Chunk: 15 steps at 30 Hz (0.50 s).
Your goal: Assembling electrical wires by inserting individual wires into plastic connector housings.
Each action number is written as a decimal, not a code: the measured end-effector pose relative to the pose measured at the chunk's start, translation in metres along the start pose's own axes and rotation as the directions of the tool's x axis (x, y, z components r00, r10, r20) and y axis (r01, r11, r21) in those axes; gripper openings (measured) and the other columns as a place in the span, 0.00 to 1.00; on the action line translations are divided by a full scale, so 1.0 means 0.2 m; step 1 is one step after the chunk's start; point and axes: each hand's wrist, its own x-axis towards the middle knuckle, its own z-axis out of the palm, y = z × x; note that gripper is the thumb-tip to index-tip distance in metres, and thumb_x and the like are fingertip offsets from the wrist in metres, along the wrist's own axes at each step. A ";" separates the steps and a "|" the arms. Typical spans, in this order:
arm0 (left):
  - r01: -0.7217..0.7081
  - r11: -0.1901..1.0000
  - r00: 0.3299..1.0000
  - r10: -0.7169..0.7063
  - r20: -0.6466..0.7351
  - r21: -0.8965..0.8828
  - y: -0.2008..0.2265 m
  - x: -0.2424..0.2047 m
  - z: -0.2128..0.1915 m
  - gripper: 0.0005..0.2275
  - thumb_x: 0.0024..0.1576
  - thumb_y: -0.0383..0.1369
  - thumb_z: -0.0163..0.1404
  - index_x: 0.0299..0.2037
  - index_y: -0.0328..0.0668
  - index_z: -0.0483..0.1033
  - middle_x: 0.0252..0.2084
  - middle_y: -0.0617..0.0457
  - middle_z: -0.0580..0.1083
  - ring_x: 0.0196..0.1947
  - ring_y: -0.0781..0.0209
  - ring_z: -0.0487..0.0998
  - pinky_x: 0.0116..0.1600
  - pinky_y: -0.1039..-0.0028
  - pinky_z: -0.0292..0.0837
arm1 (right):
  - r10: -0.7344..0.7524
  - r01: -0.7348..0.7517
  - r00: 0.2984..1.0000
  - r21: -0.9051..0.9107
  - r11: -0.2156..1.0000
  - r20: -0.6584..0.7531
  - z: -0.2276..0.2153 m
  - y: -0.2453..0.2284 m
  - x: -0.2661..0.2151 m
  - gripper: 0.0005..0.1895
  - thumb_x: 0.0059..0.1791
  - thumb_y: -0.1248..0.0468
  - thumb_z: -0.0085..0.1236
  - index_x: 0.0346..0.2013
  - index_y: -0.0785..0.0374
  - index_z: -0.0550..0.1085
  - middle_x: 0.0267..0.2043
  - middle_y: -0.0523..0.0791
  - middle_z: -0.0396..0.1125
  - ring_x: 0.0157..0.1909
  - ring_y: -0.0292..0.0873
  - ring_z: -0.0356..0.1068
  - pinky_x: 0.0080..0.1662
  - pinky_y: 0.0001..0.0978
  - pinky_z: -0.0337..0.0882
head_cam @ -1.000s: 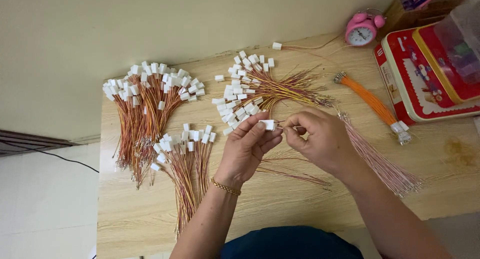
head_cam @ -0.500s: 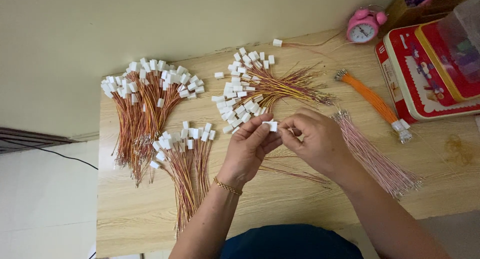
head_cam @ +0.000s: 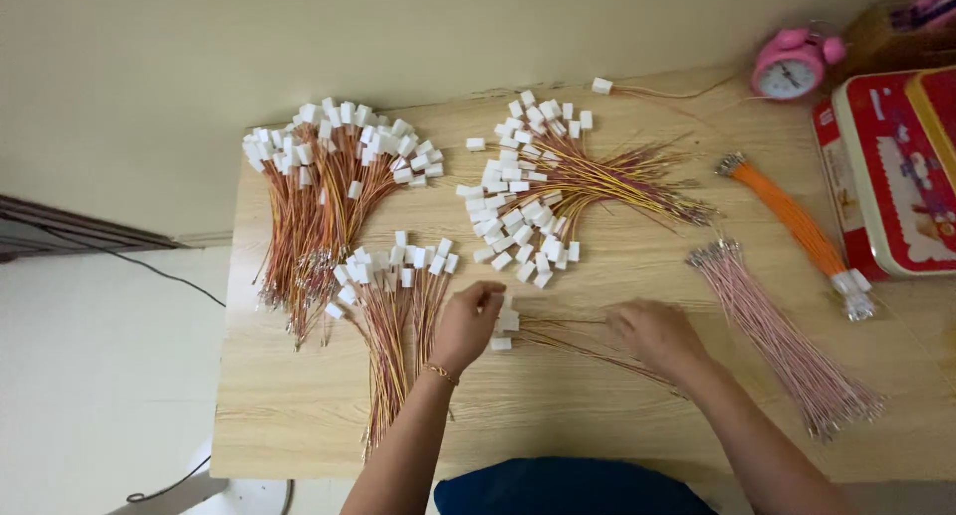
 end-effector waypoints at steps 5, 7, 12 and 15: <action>-0.039 0.941 0.998 0.020 0.058 0.336 -0.25 0.13 0.07 0.09 0.58 0.44 0.55 0.46 0.64 0.83 0.34 0.57 0.82 0.40 0.52 0.84 0.47 0.62 0.79 | 0.031 -0.023 0.992 -0.065 0.998 0.121 0.15 0.05 -0.05 0.16 0.53 0.53 0.52 0.53 0.44 0.78 0.47 0.51 0.73 0.55 0.57 0.73 0.58 0.51 0.71; -0.168 0.895 0.986 0.147 0.081 0.414 -0.22 0.20 0.02 0.10 0.57 0.41 0.56 0.47 0.62 0.84 0.33 0.53 0.82 0.38 0.46 0.84 0.45 0.59 0.79 | 0.097 -0.090 0.981 -0.053 0.995 0.166 0.13 0.10 -0.04 0.18 0.55 0.50 0.49 0.58 0.44 0.76 0.56 0.49 0.71 0.63 0.55 0.70 0.64 0.52 0.68; -0.022 0.849 0.993 0.080 -0.088 0.528 -0.03 0.65 -0.15 0.07 0.60 0.36 0.54 0.45 0.51 0.82 0.36 0.42 0.79 0.41 0.33 0.82 0.45 0.47 0.77 | 0.350 -0.335 0.888 0.100 0.937 -0.298 -0.06 0.37 -0.03 0.14 0.57 0.53 0.53 0.48 0.58 0.79 0.43 0.49 0.74 0.49 0.51 0.76 0.52 0.44 0.74; -0.221 0.782 0.919 0.367 -0.145 0.583 -0.07 1.06 -0.24 0.10 0.58 0.32 0.53 0.48 0.50 0.83 0.37 0.42 0.80 0.39 0.35 0.82 0.41 0.49 0.79 | 0.459 -0.415 0.775 0.199 0.888 -0.435 -0.23 0.55 -0.07 0.15 0.54 0.49 0.58 0.49 0.50 0.79 0.42 0.51 0.75 0.47 0.56 0.76 0.50 0.51 0.75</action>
